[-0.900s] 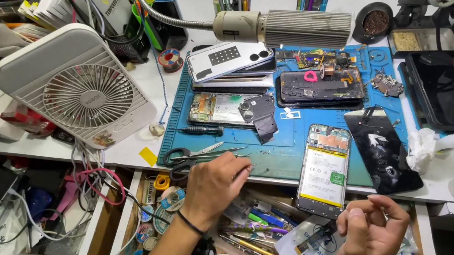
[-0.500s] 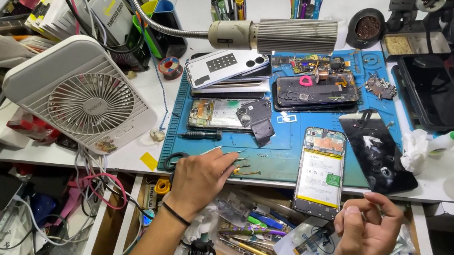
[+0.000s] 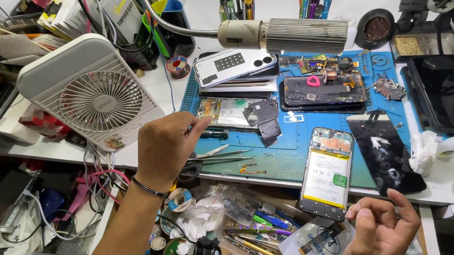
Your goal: Disassembling a mobile phone to remove internal components like the motherboard and battery using specialized tools.
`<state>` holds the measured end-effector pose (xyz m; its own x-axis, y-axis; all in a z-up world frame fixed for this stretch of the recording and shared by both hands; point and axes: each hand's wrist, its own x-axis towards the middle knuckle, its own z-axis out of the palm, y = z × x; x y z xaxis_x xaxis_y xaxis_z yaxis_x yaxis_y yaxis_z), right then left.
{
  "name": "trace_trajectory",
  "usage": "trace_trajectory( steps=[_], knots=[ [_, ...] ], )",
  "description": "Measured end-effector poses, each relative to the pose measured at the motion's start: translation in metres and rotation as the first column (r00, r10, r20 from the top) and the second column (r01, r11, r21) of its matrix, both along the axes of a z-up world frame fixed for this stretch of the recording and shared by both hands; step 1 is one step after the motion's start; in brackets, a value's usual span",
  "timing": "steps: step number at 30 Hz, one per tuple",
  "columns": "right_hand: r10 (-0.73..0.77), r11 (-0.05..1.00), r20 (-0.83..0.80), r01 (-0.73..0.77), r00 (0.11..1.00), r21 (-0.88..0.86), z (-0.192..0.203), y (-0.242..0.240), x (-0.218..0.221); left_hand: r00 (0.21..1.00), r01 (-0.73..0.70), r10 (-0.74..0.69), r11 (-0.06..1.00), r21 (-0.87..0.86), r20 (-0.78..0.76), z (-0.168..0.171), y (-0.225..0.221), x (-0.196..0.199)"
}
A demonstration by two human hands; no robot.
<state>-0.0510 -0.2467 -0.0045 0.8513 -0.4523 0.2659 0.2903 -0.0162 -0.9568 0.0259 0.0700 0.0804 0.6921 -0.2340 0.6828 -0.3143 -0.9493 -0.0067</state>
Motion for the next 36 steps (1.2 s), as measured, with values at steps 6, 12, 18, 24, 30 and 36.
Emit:
trace_trajectory(
  steps=[6,12,18,24,30,36],
  knots=[
    [0.022,0.993,0.072,-0.013,0.997,-0.119,-0.023,0.0,-0.006,0.977,0.208,-0.214,0.961,-0.182,-0.015,-0.017,-0.055,-0.028],
    [0.404,0.903,0.174,-0.361,0.898,-0.235,-0.047,0.013,-0.026,0.842,0.514,-0.535,0.751,-0.415,0.074,-0.051,-0.144,-0.107],
    [0.475,0.852,0.222,-0.38,0.852,-0.361,-0.036,0.022,-0.025,0.791,0.566,-0.611,0.708,-0.422,0.037,-0.063,-0.137,-0.109],
    [0.449,0.893,0.141,-0.436,0.882,-0.114,-0.046,0.024,-0.034,0.827,0.532,-0.558,0.736,-0.419,0.071,-0.084,-0.125,-0.109],
    [0.457,0.843,0.08,-0.403,0.886,-0.355,-0.001,0.02,-0.028,0.798,0.574,-0.584,0.664,-0.48,0.146,-0.043,-0.123,-0.082],
    [0.62,0.701,0.168,-0.444,0.767,-0.558,-0.042,0.033,-0.041,0.963,0.116,-0.186,0.94,-0.32,-0.196,-0.006,-0.06,0.111]
  ],
)
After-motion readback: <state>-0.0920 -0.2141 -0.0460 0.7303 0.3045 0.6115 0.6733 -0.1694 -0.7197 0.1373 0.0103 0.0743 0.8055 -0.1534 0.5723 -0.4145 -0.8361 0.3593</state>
